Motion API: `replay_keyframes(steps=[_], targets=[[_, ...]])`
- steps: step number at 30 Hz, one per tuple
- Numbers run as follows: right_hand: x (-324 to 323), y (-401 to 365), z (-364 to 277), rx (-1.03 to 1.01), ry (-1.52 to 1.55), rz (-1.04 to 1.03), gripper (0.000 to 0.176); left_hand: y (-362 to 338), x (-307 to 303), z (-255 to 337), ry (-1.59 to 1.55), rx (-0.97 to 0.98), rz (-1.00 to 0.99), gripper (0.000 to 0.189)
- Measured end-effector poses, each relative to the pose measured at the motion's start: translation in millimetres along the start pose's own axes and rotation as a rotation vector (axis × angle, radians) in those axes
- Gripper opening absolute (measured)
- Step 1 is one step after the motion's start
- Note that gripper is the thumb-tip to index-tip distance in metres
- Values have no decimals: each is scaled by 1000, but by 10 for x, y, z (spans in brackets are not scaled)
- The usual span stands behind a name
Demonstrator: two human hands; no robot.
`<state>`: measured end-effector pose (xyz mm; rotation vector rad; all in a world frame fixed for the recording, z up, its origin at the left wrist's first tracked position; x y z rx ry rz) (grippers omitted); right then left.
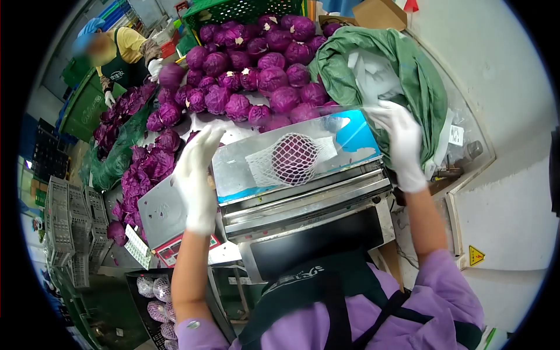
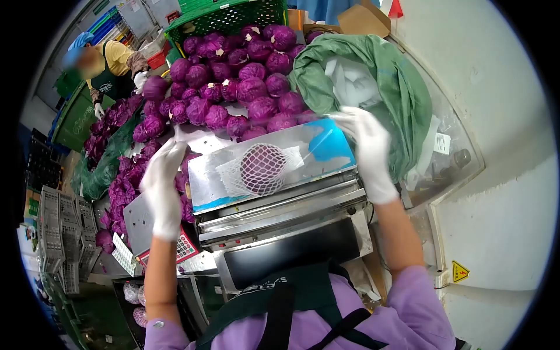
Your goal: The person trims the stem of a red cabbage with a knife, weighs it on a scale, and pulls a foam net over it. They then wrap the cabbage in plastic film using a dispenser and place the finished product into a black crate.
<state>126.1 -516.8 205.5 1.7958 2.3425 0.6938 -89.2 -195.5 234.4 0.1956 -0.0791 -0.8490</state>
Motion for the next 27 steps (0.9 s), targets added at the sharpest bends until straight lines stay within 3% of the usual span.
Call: replay_keyframes(steps=[1,2,3,4,5,6,8,10,11,12,14,15,16,18,20,21,22,24,25,26,27], targets=[[172,102,285,-113,-191,-171,28,290,105,-234,124,64,-67,42],[347,138,528,-228,-383,-339,37,501,178,-671,135,-159,-161,50],[618,35,748,-45,-245,-627,55,570,310,-1068,167,-297,-283,62],[822,-154,923,140,-102,-910,76,576,376,-1526,303,-409,-598,81],[810,-377,1265,256,-11,-978,91,365,636,-1457,248,-471,-925,100],[815,-551,1534,371,82,-1041,107,183,691,-1452,259,-412,-901,118],[879,-491,1387,400,61,-997,105,83,803,-1469,278,-236,-920,127],[879,-614,1350,451,51,-946,103,28,773,-1272,0,-475,-766,128],[860,-622,1347,446,79,-854,97,95,674,-1332,279,-158,-647,102],[887,-634,1253,443,108,-762,91,40,647,-1291,284,-159,-647,102],[909,-847,898,445,61,-787,64,-265,574,-1323,23,-548,-721,72],[860,-1013,839,509,46,-817,59,-450,525,-1204,52,-678,-722,56],[790,-1200,771,579,30,-849,58,-672,436,-1296,77,-834,-767,63],[684,-1619,342,1235,-46,-970,69,-1235,278,-1381,59,-1145,-758,72],[572,-2165,429,1442,111,-914,78,-1607,351,-917,-64,-1479,-916,76],[534,-2370,478,1545,77,-942,85,-1798,425,-1092,-312,-1469,-915,74],[502,-2560,582,1581,128,-975,89,-1982,359,-1274,-447,-1621,-867,70],[401,-2788,851,1599,190,-816,88,-2096,369,-1467,-671,-1695,-740,66],[329,-2839,959,1569,257,-807,86,-2155,309,-1601,-701,-1718,-714,66],[408,-2599,645,1315,253,-934,77,-2191,204,-1681,-591,-1617,-784,67],[275,-2631,683,1376,283,-808,70,-2237,66,-1743,-492,-1619,-666,66]])
Point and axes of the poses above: each hand's wrist, its own y-axis towards the middle knuckle, its own x-axis out of the palm, z = x × y, the point moved 6 cm from there along y, towards the middle knuckle, and after that the axes turned 7 degrees about -x, right-handed, at the moved point
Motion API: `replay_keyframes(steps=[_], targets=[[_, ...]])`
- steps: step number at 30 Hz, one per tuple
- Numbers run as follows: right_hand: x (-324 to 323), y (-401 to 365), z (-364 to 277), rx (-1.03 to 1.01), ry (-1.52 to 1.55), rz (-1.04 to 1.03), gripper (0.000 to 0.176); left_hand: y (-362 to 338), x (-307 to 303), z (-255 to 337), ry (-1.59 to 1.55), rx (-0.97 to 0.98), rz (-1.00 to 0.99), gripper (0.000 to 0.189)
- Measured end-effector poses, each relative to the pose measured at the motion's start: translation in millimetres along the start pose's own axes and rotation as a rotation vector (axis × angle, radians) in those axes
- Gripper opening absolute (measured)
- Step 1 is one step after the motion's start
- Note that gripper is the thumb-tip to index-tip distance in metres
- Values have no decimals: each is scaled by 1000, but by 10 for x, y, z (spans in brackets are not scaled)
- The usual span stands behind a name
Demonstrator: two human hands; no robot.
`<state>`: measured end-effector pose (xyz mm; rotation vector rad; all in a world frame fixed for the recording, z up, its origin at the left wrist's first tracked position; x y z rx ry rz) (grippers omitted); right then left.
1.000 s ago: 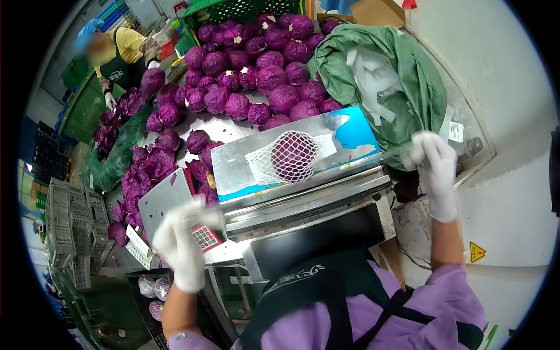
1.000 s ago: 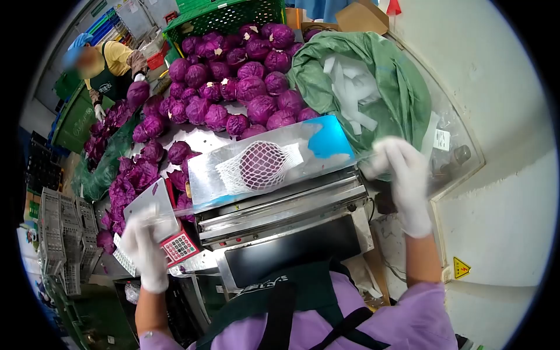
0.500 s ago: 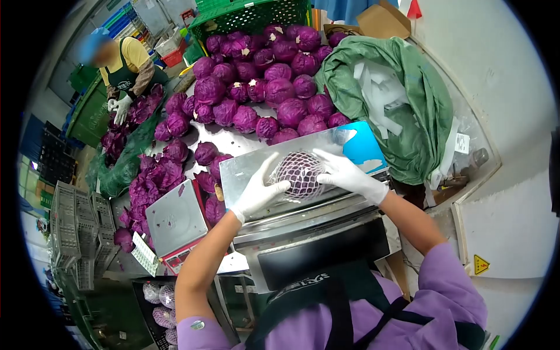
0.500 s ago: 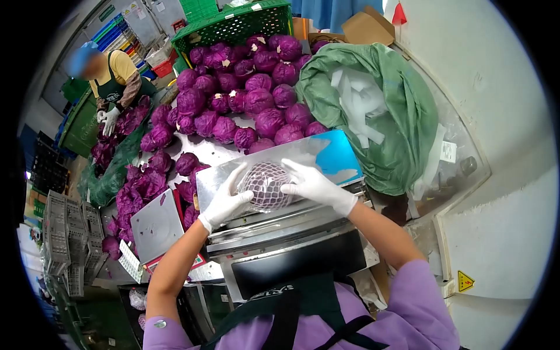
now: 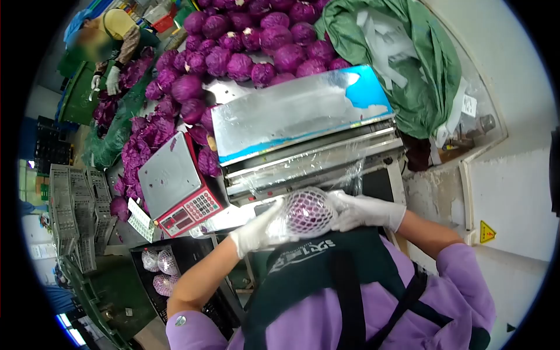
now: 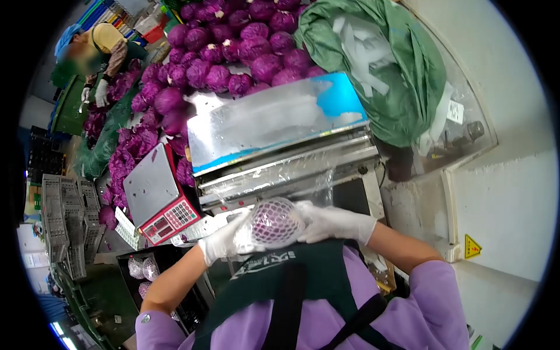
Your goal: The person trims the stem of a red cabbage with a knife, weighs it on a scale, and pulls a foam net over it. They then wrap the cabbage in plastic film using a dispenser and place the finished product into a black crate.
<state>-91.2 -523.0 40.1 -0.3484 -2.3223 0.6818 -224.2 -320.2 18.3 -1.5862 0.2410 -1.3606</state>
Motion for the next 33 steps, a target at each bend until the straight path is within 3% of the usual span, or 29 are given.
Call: replay_keyframes(steps=[1,2,3,5,7,8,10,12,13,15,16,17,19,21,25,28,29,32,33], targets=[[-94,-85,119,12,107,74,64,-51,-133,-69,-7,24,134,65],[-77,-184,60,-198,76,106,47,-215,-59,-71,34,181,74,67],[-100,-315,-61,-268,-357,175,26,-288,-195,-210,-127,233,8,67],[-195,-459,-44,-521,-646,301,13,-443,-440,-411,96,443,98,53],[-115,-586,-237,-684,-745,463,10,-488,-672,-601,259,571,306,30],[-75,-603,-319,-807,-785,526,9,-558,-527,-565,242,624,437,10],[11,-551,-457,-1064,-898,613,6,-560,-703,-635,272,718,588,4],[30,-436,-534,-1060,-759,698,6,-569,-730,-626,130,885,605,5],[29,-376,-564,-1033,-644,711,8,-541,-869,-678,77,876,629,6],[-59,-202,-498,-860,-434,776,10,-582,-598,-553,-198,1070,497,11],[6,-179,-564,-946,-462,871,26,-642,-454,-490,-254,1088,539,18],[0,-132,-574,-946,-465,864,26,-695,-472,-504,-260,1093,542,18],[-64,-71,-569,-1011,-498,928,25,-791,-618,-572,-547,1097,450,21],[-72,-17,-467,-941,-477,906,24,-919,-782,-622,-539,1159,213,18],[-197,192,-103,-710,-519,917,22,-1070,-1211,-1012,-630,977,665,19],[-178,433,45,-688,-942,942,22,-770,-1560,-1102,-657,853,779,19],[-42,497,34,-717,-1125,914,20,-604,-1804,-1130,-559,884,704,21],[178,884,196,-717,-1757,768,11,-247,-1984,-836,-243,1047,1074,25],[387,937,151,-805,-1809,741,13,-173,-1895,-705,-153,1065,1159,26]])
Point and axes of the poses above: each hand's wrist, its own y-axis towards the middle knuckle, its own x-axis out of the palm, z = x × y, the point moved 6 cm from there along y, towards the middle knuckle, and after that the axes turned 7 degrees about -x, right-handed, at the moved point
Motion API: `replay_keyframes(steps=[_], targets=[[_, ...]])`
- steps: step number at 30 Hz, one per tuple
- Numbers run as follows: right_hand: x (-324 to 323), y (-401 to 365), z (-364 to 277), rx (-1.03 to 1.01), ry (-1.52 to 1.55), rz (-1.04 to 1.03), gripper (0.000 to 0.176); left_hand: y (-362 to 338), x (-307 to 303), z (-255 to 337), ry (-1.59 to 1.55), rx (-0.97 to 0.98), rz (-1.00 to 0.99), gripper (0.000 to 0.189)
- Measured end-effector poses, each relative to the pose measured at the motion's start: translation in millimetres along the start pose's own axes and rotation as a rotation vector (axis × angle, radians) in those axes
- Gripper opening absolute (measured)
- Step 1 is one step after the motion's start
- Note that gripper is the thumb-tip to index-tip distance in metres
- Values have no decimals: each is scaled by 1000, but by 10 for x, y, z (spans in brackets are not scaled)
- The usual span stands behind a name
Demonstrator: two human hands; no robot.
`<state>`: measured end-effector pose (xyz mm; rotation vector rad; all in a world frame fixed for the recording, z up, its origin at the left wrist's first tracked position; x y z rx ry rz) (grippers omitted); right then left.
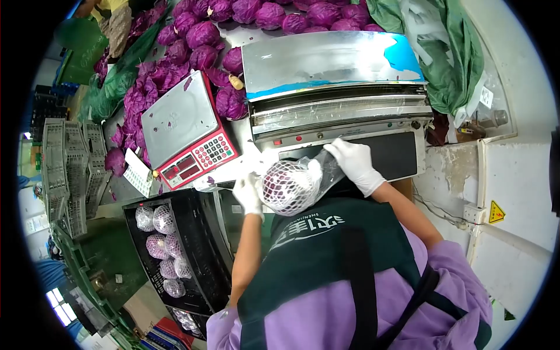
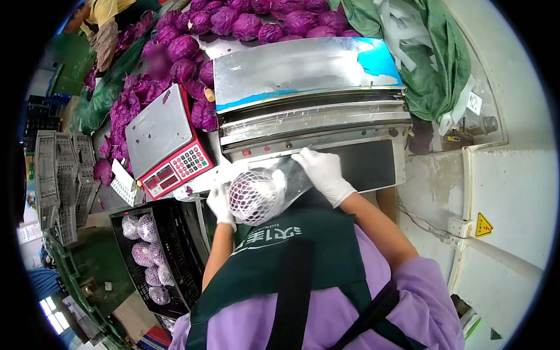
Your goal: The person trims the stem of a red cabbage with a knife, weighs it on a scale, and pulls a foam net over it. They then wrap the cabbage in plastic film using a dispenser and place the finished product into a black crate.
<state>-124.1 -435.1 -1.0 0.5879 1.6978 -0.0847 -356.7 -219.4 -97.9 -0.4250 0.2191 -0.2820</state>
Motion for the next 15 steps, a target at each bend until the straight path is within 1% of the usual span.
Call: replay_keyframes(steps=[2,4,5,6,7,8,10,11,12,13,14,15], targets=[[60,167,-299,-108,-91,-4,10,184,272,-150,215,165,-46,26],[138,304,-539,-163,68,8,7,239,455,-130,80,154,-154,27],[243,351,-625,-180,102,27,11,292,497,-219,11,118,-204,28],[274,424,-721,-185,247,84,13,332,528,-172,-12,128,-248,27],[274,470,-820,-237,276,140,12,326,519,-187,-160,61,-272,24],[248,515,-901,-294,305,195,11,190,555,11,-312,-4,-293,21],[271,522,-1028,-377,381,85,9,142,453,145,-446,-240,-156,18],[175,554,-1106,-423,416,179,9,75,456,462,-322,-136,-311,18],[-134,661,-1217,-524,538,297,13,-72,423,789,-191,-41,-454,19],[-268,717,-1315,-628,574,204,16,-217,386,1021,53,-74,-507,17],[-372,752,-1327,-737,604,116,19,-260,392,1231,224,359,-650,19],[-362,790,-1387,-764,614,107,19,-248,309,1229,214,359,-621,19]])
Point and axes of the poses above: each hand's wrist, its own y-axis towards the middle knuckle, its own x-axis out of the palm, z = x × y, the point moved 6 cm from there along y, towards the middle knuckle, and after that the axes turned 7 degrees about -x, right-handed, at the moved point
